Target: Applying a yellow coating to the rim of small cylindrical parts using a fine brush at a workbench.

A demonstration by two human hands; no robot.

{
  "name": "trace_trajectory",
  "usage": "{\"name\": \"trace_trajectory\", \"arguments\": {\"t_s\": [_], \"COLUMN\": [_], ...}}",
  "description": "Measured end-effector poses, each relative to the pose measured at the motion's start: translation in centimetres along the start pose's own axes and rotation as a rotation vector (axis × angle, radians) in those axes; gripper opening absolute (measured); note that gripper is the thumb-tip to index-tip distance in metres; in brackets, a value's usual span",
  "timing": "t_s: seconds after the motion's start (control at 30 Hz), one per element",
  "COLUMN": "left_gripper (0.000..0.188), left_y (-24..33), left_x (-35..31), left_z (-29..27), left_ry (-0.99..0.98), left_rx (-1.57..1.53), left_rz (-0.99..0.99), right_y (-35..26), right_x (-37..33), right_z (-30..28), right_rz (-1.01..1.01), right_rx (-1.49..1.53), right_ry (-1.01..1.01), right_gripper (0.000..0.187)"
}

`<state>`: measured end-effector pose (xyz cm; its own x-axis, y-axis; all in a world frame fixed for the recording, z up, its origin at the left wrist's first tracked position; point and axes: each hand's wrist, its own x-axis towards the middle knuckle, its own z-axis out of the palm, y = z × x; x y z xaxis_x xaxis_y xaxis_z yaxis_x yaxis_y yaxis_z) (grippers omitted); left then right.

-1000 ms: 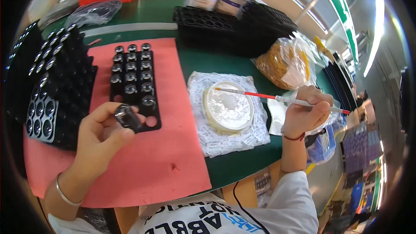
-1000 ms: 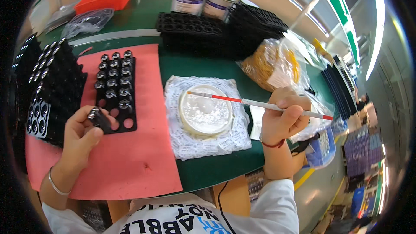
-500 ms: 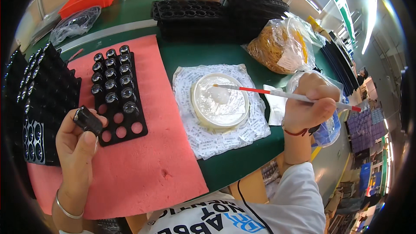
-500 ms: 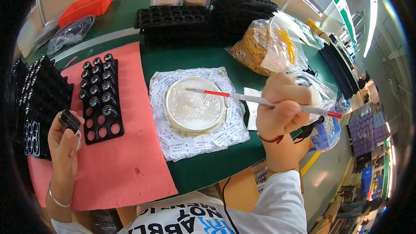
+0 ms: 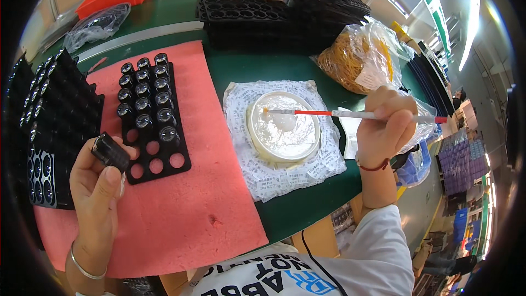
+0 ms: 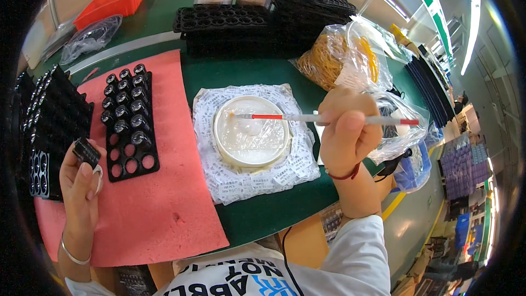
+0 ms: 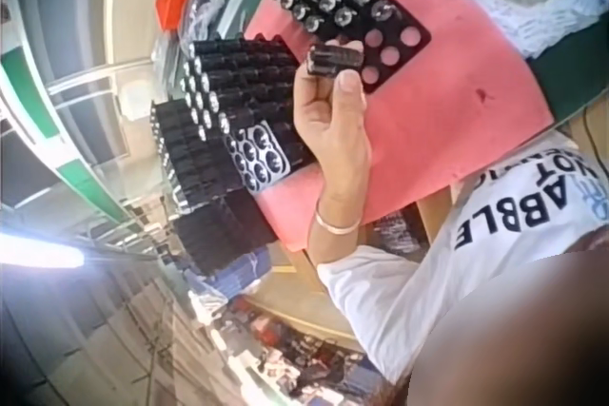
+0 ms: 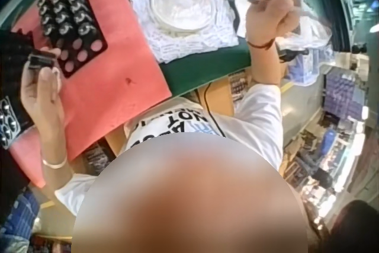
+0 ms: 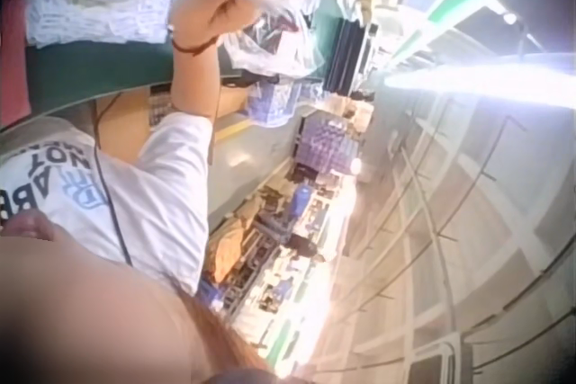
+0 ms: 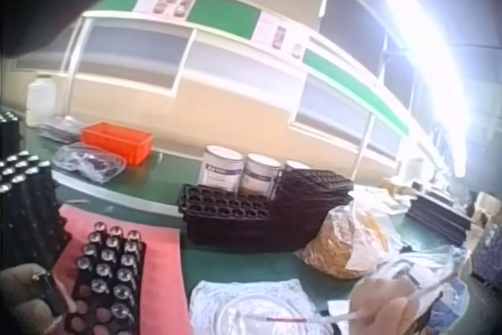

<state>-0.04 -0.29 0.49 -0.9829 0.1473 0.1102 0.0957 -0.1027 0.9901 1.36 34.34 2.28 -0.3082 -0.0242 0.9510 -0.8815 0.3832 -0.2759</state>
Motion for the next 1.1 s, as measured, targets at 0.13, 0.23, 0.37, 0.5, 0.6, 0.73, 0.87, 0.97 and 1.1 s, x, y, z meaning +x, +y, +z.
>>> {"name": "trace_trajectory", "arguments": {"t_s": [0.13,0.23,0.37,0.5,0.6,0.73,0.87,0.97,1.1], "left_gripper": [0.042,0.039,0.033,0.037,0.024,0.024,0.027,0.027,0.026], "left_y": [0.1,0.2,0.9,-0.2,0.1,0.0,-0.1,-0.4,-0.5], "left_x": [-0.2,-0.3,-0.8,0.0,0.0,-0.4,-0.1,-0.4,-0.1], "left_z": [0.3,0.3,0.2,0.9,0.4,-0.2,-0.2,0.0,-0.5], "left_ry": [0.017,-0.003,-0.064,-0.064,-0.146,-0.116,-0.216,-0.178,-0.229], "left_rx": [0.001,-0.026,-0.05,-0.037,-0.133,-0.134,-0.136,-0.209,-0.124], "left_rz": [-0.046,-0.067,-0.119,-0.059,-0.14,-0.151,-0.173,-0.176,-0.204], "right_y": [0.3,0.4,0.5,0.4,0.0,-0.7,-2.1,-2.5,-2.5], "right_x": [0.6,1.0,1.7,1.5,0.9,0.7,-0.3,-1.4,-1.9], "right_z": [-0.5,-0.1,0.4,0.0,0.2,1.4,1.4,1.5,1.9], "right_rz": [0.2,0.327,0.629,0.873,0.898,0.893,0.799,0.698,0.561], "right_rx": [0.19,0.234,0.373,0.555,0.612,0.663,0.754,0.719,0.442], "right_ry": [0.24,0.416,0.553,0.602,0.542,0.427,0.295,0.194,-0.053], "right_gripper": [0.029,0.029,0.025,0.023,0.022,0.02,0.014,0.016,0.023]}}
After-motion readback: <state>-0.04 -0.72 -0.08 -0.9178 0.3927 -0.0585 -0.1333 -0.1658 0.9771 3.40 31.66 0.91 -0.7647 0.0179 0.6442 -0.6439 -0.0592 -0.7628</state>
